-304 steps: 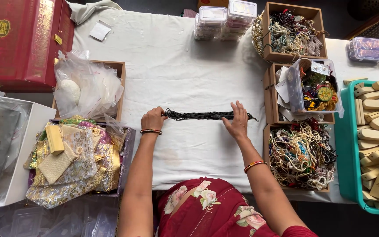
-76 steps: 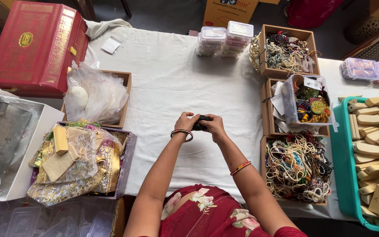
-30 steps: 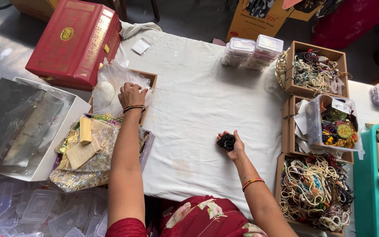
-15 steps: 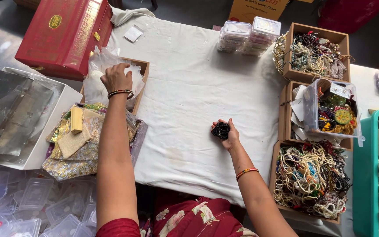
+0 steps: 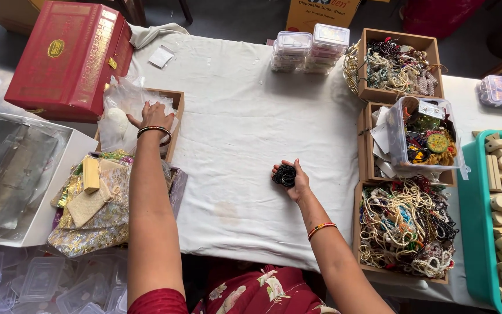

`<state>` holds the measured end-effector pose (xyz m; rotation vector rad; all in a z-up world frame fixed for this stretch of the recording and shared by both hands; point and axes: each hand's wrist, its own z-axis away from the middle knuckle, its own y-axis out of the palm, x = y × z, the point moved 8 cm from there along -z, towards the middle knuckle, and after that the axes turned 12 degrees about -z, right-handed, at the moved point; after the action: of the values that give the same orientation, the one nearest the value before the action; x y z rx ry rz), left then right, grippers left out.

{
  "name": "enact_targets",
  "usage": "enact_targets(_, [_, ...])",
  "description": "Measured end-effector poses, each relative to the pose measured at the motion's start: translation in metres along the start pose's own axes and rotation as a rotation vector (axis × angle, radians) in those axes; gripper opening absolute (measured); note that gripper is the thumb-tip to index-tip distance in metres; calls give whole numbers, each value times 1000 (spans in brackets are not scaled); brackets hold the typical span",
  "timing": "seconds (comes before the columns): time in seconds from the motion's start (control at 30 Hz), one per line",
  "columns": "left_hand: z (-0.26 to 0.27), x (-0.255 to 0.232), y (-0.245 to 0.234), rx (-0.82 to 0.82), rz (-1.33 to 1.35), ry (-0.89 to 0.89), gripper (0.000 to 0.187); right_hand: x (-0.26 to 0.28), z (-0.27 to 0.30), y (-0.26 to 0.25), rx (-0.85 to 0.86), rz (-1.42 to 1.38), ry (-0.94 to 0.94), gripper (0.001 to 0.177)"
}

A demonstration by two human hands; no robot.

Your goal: The person sits at a table and packs jewelry items. They place a small rectangular object into a plastic container and set it aside. They then pick up a beaded necklace, straighten it, roll it into a coil, place it in a small plastic bag, and wrap the bag in a decorative pouch before putting it in a container. The person repeats this process with a second, black beaded necklace.

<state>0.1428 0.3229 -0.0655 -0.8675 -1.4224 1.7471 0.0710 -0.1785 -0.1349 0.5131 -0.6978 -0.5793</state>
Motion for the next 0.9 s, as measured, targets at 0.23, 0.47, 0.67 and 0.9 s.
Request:
enact_targets(0.23, [33, 8, -94, -470, 291, -117, 22, 2, 1, 2, 9, 56, 1, 60])
enact_targets(0.47, [109, -95, -181, -918, 660, 343, 46, 4, -3, 3, 39, 63, 6, 61])
enact_targets(0.67, [136, -229, -37, -347, 404, 656, 20, 2, -4, -1, 26, 37, 13, 64])
enact_targets(0.9, [208, -239, 63, 294, -127, 780, 12, 9, -10, -40, -8, -2, -8, 63])
